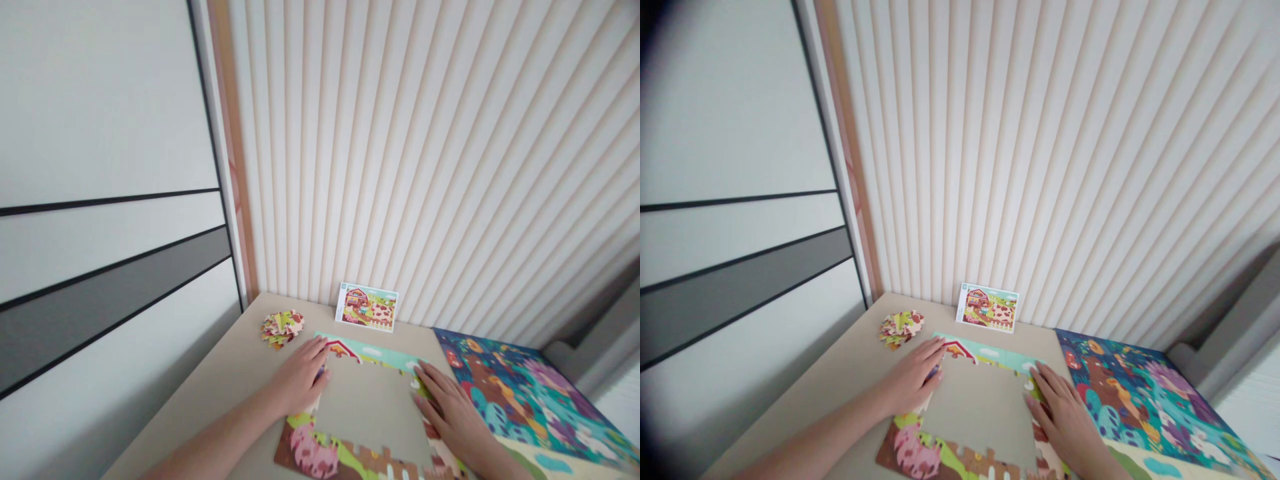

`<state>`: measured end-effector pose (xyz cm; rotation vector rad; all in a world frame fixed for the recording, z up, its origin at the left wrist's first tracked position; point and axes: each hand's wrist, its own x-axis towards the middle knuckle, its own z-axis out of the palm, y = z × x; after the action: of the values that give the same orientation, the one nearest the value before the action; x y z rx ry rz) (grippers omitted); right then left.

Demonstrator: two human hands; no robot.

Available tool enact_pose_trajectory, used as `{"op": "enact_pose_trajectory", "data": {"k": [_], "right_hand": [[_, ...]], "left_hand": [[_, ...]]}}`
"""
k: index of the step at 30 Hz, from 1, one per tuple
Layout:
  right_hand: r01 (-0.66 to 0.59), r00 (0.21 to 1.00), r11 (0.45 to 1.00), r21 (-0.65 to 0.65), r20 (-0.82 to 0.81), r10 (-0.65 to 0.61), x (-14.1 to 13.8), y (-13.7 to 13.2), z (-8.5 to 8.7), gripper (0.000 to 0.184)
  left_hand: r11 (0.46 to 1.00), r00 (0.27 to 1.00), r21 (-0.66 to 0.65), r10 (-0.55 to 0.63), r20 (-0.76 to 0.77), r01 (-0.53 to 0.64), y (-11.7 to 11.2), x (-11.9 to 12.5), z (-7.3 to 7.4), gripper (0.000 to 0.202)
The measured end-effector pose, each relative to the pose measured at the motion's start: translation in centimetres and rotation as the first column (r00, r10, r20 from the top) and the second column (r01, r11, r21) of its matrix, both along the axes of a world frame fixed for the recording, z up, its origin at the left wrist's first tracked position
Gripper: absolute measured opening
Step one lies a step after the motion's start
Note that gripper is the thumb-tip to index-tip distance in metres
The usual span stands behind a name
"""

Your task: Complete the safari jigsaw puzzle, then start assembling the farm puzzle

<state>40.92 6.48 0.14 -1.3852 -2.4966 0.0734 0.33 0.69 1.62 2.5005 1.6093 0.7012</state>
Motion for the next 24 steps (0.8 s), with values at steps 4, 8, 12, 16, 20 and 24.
{"op": "enact_pose_trajectory", "data": {"k": [4,8,12,16,20,24], "right_hand": [[0.005,1.0,1.0,0.006,-0.003,-0.005,0.1,0.1,-0.2,0.059],[0.002,1.0,1.0,0.006,-0.014,-0.002,0.2,0.1,-0.6,0.06],[-0.007,0.999,1.0,0.001,-0.032,0.007,0.4,0.3,-0.8,0.06],[-0.01,0.999,1.0,-0.017,-0.032,0.01,0.6,0.4,-0.9,0.06],[-0.002,1.0,1.0,-0.03,-0.031,0.001,0.7,0.3,-0.8,0.06],[-0.012,0.999,1.0,-0.028,-0.04,0.011,0.6,0.2,-0.7,0.059]], "left_hand": [[1.0,1.0,0.016,-0.005,-0.021,0.006,-0.2,0.1,0.4,0.051],[0.996,1.0,0.082,-0.019,0.004,0.019,-0.6,0.9,1.5,0.042],[0.983,1.0,0.182,0.021,0.011,-0.022,-0.5,0.1,2.6,0.034],[0.912,0.96,0.307,0.279,0.018,-0.271,0.8,-3.8,2.5,0.036],[0.816,0.861,0.301,0.508,0.032,-0.493,2.3,-7.4,0.8,0.035],[0.798,0.821,0.221,0.57,0.028,-0.561,3.0,-8.0,-0.4,0.034]]}}
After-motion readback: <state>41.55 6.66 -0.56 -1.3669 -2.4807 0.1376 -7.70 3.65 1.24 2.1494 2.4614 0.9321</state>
